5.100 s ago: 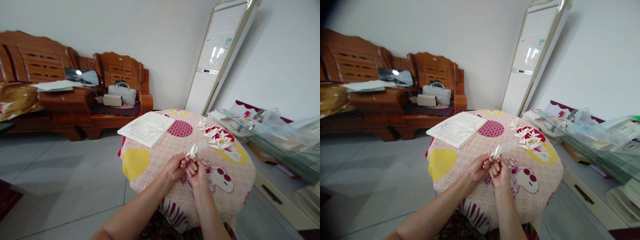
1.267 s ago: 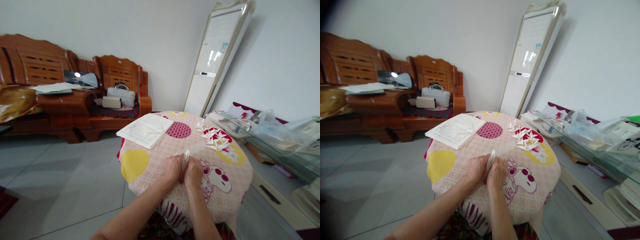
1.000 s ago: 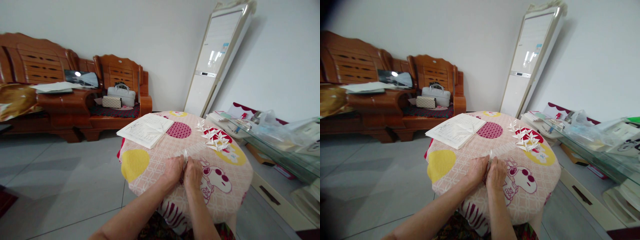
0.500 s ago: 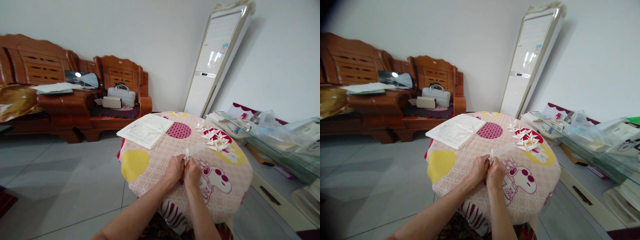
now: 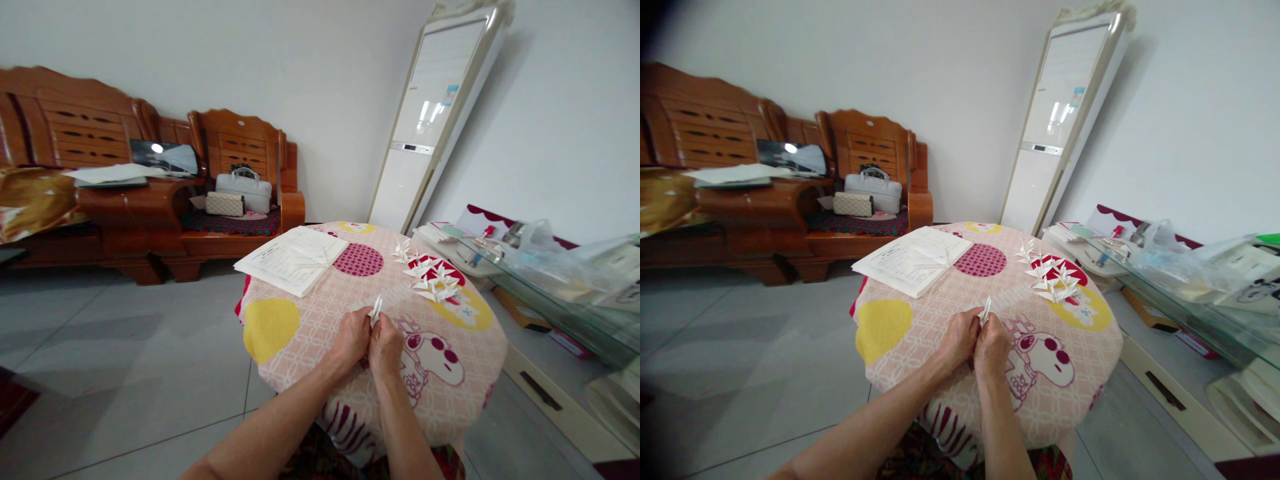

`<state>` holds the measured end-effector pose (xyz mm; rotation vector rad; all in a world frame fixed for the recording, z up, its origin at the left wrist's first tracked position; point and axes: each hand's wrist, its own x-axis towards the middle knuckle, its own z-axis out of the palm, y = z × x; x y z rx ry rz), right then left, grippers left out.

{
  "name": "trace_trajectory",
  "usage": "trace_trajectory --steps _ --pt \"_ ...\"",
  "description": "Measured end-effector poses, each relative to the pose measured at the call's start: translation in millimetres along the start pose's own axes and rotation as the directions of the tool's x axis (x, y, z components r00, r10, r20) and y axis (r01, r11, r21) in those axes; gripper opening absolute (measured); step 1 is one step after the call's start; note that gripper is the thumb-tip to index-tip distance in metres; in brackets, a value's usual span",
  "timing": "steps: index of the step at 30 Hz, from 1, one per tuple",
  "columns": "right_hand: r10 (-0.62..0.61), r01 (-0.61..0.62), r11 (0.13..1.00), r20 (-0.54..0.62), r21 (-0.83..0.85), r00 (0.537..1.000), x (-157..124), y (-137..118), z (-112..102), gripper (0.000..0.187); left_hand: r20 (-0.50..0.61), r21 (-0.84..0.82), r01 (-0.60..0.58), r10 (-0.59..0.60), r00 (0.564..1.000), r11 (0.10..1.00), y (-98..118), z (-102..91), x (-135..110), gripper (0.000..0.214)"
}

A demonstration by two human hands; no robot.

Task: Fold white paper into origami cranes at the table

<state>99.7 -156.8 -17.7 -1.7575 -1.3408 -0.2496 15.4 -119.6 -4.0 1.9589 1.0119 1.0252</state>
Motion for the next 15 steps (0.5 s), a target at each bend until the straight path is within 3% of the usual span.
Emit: trace_trajectory --steps 15 --pt "0.019 -0.017 0.994 -0.015 0.109 1.0 -0.1 1.4 -0.8 0.026 0.019 0.091 0.017 -0.019 1.0 0.996 2.6 1.6 -0.8 0.029"
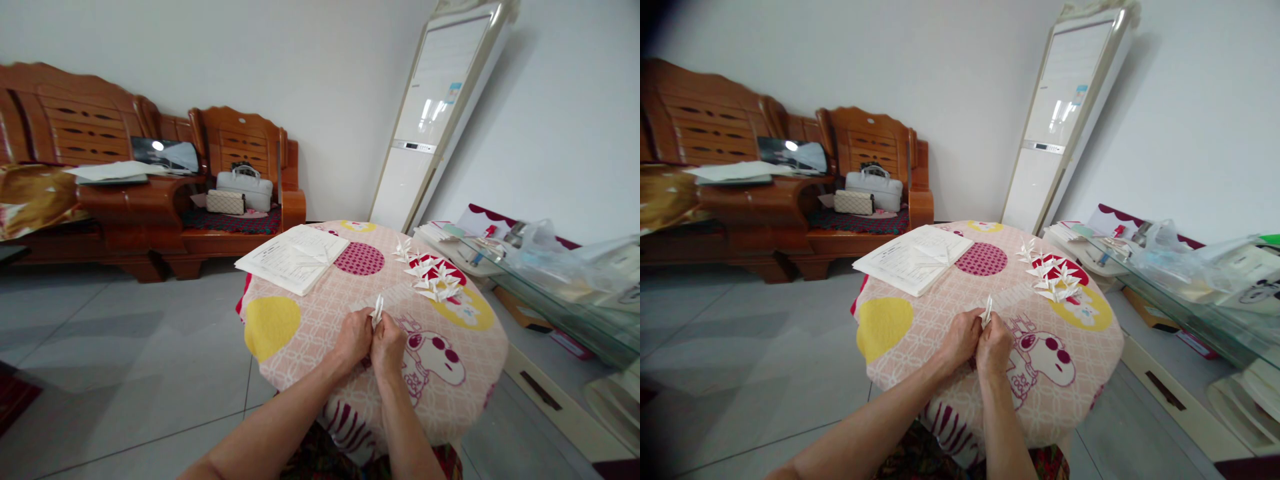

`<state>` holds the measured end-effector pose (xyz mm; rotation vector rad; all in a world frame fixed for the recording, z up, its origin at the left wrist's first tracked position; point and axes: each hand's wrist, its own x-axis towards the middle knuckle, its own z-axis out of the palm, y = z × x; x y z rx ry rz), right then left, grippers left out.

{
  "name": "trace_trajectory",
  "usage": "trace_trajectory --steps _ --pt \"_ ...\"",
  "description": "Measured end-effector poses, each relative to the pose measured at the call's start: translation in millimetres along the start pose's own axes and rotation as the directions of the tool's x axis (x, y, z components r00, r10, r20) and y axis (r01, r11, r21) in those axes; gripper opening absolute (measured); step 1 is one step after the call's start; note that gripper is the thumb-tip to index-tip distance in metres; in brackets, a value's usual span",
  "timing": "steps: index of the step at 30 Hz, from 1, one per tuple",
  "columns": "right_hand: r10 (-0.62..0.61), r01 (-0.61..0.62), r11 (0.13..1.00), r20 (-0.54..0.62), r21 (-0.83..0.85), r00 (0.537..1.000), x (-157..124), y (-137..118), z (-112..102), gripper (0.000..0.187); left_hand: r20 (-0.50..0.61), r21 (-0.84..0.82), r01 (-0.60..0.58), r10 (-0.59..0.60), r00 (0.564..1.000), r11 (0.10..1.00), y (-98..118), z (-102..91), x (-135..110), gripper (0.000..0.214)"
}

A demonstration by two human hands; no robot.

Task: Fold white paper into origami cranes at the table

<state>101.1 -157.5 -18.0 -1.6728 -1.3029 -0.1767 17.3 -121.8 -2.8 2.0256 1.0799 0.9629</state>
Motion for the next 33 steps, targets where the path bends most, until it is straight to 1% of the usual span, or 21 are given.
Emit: trace_trajectory --steps 6,14,22,25,30,33 --pt "-0.002 0.002 1.0 -0.012 0.014 1.0 0.2 -0.3 -0.5 0.028 -0.006 -0.014 0.004 -0.004 1.0 1.0 5.8 -3.8 -3.7 0.026" --pt "-0.015 0.015 1.0 -0.014 0.02 1.0 0.1 -2.6 -2.6 0.026 -0.006 -0.064 -0.04 0.04 0.999 0.997 5.1 -4.3 -4.6 0.025" --pt "-0.01 0.01 1.0 0.005 0.019 1.0 0.0 -0.6 -2.1 0.026 0.014 -0.006 -0.041 0.041 0.999 0.999 0.6 -0.8 -1.8 0.025" --pt "-0.001 0.001 1.0 -0.006 0.011 1.0 0.1 0.2 -1.5 0.027 0.018 -0.013 -0.043 0.044 0.999 0.999 -0.2 -0.1 -1.3 0.025" --pt "-0.029 0.029 0.999 -0.015 0.013 0.999 -0.2 0.7 -1.2 0.027 -0.027 -0.025 -0.016 0.016 1.0 1.0 -0.9 0.7 -2.5 0.025" --pt "-0.043 0.042 0.999 -0.026 -0.008 0.999 -0.9 0.8 -0.6 0.027 -0.036 -0.05 -0.021 0.02 0.999 0.999 -1.7 1.4 -2.3 0.025"
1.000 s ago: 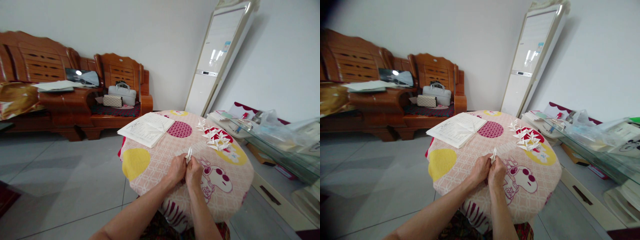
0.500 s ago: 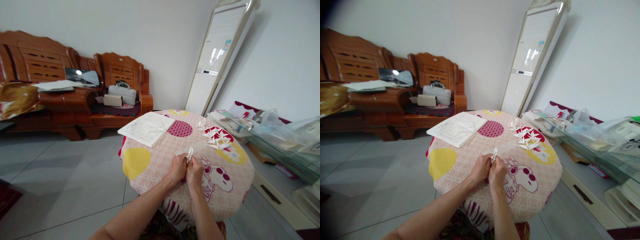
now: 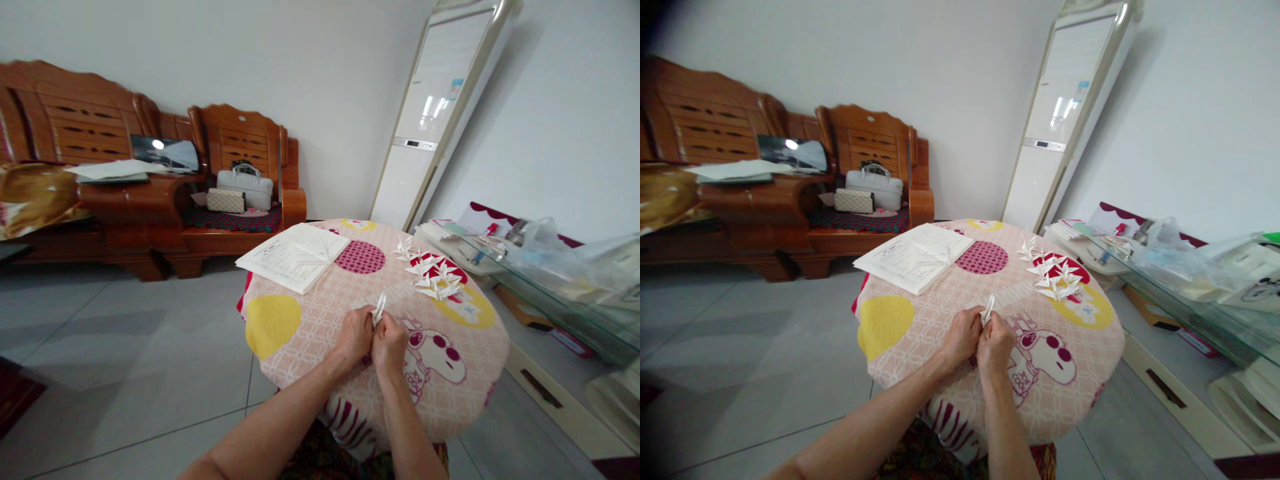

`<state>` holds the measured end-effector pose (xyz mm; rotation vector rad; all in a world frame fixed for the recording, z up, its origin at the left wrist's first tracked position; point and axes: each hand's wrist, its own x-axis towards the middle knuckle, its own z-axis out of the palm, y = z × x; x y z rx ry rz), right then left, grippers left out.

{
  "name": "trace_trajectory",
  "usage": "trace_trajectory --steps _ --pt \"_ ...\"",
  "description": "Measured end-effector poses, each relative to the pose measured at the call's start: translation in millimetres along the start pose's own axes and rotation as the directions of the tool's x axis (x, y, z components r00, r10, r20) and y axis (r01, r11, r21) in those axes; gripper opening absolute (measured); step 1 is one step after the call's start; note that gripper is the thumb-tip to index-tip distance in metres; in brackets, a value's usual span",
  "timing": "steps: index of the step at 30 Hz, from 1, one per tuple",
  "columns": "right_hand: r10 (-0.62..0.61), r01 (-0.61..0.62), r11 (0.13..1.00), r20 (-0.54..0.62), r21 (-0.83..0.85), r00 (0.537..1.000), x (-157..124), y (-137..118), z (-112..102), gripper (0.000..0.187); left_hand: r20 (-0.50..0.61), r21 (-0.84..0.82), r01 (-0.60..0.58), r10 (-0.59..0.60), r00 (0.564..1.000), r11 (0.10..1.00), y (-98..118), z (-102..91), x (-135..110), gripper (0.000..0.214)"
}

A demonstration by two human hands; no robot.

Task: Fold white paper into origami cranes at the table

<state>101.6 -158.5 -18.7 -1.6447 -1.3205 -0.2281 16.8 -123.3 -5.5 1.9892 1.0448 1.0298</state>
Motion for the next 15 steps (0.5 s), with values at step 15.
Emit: trace_trajectory --steps 15 --pt "-0.082 0.07 0.939 -0.022 -0.337 0.996 -1.4 4.7 0.8 0.029 -0.172 0.026 -0.168 0.17 0.97 0.985 -12.1 -25.1 0.0 0.044"
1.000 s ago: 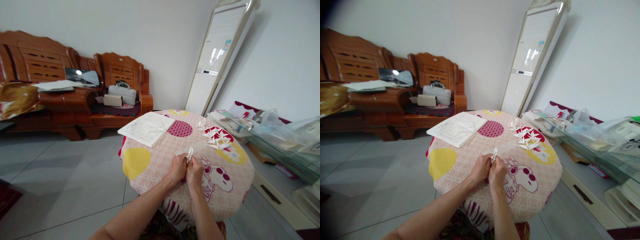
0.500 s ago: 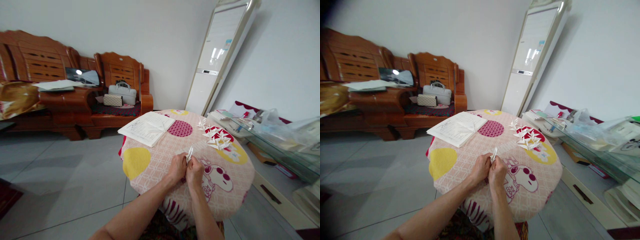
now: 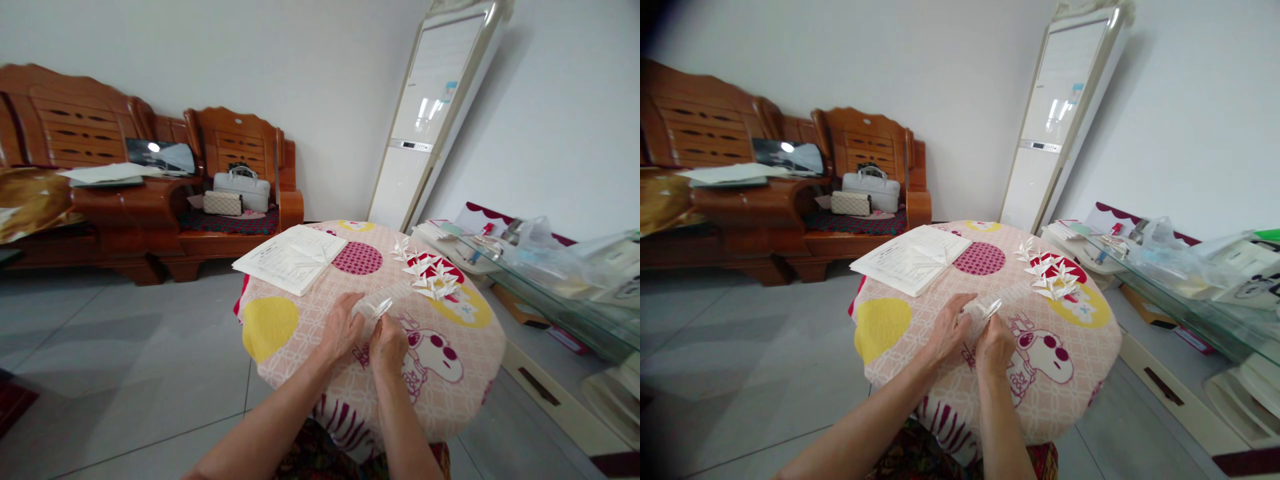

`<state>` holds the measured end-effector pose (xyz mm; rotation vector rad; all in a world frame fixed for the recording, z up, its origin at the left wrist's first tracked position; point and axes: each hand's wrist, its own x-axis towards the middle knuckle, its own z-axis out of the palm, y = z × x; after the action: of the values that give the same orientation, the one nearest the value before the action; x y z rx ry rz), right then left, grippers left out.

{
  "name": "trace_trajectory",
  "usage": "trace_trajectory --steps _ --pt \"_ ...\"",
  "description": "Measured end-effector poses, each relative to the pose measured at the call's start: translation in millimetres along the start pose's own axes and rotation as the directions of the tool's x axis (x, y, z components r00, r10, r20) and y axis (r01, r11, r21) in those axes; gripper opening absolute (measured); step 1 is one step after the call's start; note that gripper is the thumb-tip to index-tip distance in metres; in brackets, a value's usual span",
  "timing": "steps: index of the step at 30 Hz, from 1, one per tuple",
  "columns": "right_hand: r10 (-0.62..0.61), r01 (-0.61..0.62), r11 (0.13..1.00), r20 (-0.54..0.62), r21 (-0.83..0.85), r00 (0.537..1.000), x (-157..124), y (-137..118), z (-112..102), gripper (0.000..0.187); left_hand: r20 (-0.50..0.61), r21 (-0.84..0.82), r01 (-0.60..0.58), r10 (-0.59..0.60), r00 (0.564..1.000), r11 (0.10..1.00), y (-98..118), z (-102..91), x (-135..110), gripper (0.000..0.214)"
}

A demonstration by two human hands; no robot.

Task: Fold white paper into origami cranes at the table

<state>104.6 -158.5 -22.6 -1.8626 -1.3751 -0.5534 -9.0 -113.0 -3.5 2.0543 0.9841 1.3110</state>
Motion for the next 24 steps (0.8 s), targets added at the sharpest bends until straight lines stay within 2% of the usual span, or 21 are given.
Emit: trace_trajectory --steps 2,4,8,15,24 --pt "-0.008 0.008 0.999 0.017 -0.032 1.0 -0.9 -1.9 -0.2 0.029 -0.098 -0.048 -0.052 0.047 0.994 0.997 2.5 -4.1 1.0 0.042" --pt "-0.013 0.015 0.997 0.04 -0.074 0.999 -1.6 -4.3 -0.9 0.029 -0.147 -0.07 -0.101 0.089 0.985 0.993 6.5 -6.8 2.3 0.036" --pt "-0.04 0.05 0.989 0.075 -0.137 0.996 -2.2 -8.3 -2.9 0.029 -0.128 -0.035 -0.133 0.128 0.984 0.99 11.9 -7.6 4.0 0.022" --pt "-0.13 0.145 0.975 0.097 -0.169 0.987 -2.0 -10.9 -4.9 0.029 -0.076 0.002 -0.013 0.013 0.997 1.0 11.3 -4.0 4.8 0.011" --pt "-0.137 0.143 0.986 0.069 -0.085 0.988 -0.8 -12.3 -5.2 0.024 -0.092 -0.062 0.122 -0.128 0.988 0.991 8.0 -1.6 7.7 0.012"
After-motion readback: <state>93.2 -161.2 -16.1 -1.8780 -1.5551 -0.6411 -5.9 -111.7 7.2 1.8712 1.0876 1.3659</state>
